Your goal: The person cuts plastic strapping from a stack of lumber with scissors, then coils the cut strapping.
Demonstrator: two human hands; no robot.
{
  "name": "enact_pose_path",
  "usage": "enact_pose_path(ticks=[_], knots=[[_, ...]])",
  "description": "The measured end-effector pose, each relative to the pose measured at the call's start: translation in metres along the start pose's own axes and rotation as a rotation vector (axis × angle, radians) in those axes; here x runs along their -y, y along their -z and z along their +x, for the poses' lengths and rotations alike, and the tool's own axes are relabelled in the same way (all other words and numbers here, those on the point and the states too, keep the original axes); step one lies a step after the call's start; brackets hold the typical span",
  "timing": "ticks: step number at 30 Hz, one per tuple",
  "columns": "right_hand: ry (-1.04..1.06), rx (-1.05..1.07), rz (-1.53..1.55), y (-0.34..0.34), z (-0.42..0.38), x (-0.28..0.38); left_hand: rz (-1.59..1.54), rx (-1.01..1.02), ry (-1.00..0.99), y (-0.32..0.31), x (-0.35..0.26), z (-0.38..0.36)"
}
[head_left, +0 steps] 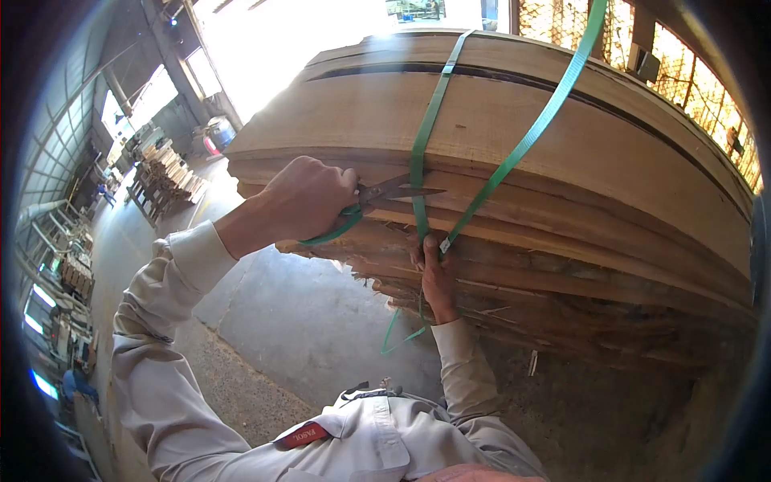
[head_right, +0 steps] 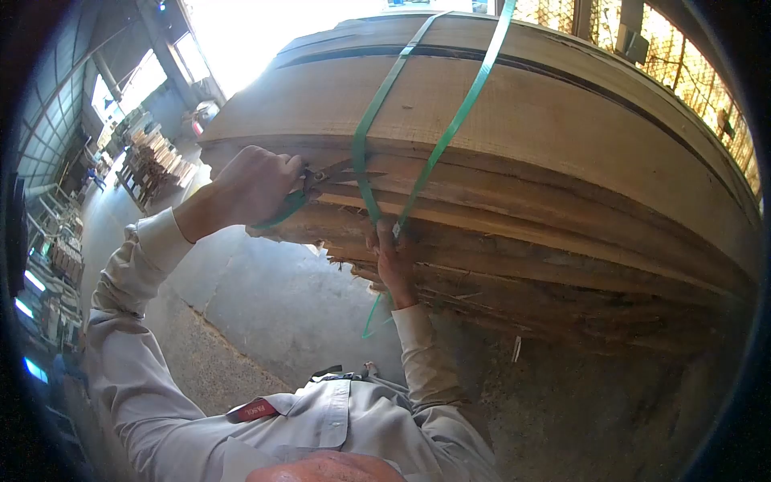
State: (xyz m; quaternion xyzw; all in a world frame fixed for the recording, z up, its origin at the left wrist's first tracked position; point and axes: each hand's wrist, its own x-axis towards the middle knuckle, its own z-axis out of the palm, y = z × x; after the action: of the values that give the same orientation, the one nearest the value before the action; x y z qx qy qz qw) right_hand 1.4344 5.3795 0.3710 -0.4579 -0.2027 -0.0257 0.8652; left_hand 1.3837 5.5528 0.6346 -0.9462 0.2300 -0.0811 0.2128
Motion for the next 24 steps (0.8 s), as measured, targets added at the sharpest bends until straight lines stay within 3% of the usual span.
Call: enact_pose_path(ticks=[2,5,10,12,14,18,21,24], knots=[[0.042,0.029,0.004,0.001,0.003,-0.006,-0.025,0.039,-0.013,0.009,0.001,0.002],[-0.062,0.033,-0.007,0.005,0.001,-0.006,-0.059,0.046,-0.013,0.011,0.004,0.003],[0.091,0.003,-0.305,0.021,0.005,-0.042,-0.152,0.061,0.097,-0.004,-0.008,-0.005],[0.053,0.008,-0.244,0.016,0.005,-0.033,-0.126,0.009,0.1,0.0,-0.014,-0.008],[-0.077,0.028,0.04,0.009,0.004,-0.019,-0.095,0.019,0.141,0.004,-0.022,-0.009],[-0.108,0.007,-0.011,0.008,0.003,-0.009,-0.039,0.001,0.224,0.019,-0.045,-0.013],[-0.056,0.009,-0.033,0.006,0.007,-0.01,-0.114,0.097,0.389,0.042,-0.081,-0.015],[-0.016,0.009,-0.124,0.009,0.006,-0.012,-0.129,0.169,0.395,0.047,-0.082,-0.014]])
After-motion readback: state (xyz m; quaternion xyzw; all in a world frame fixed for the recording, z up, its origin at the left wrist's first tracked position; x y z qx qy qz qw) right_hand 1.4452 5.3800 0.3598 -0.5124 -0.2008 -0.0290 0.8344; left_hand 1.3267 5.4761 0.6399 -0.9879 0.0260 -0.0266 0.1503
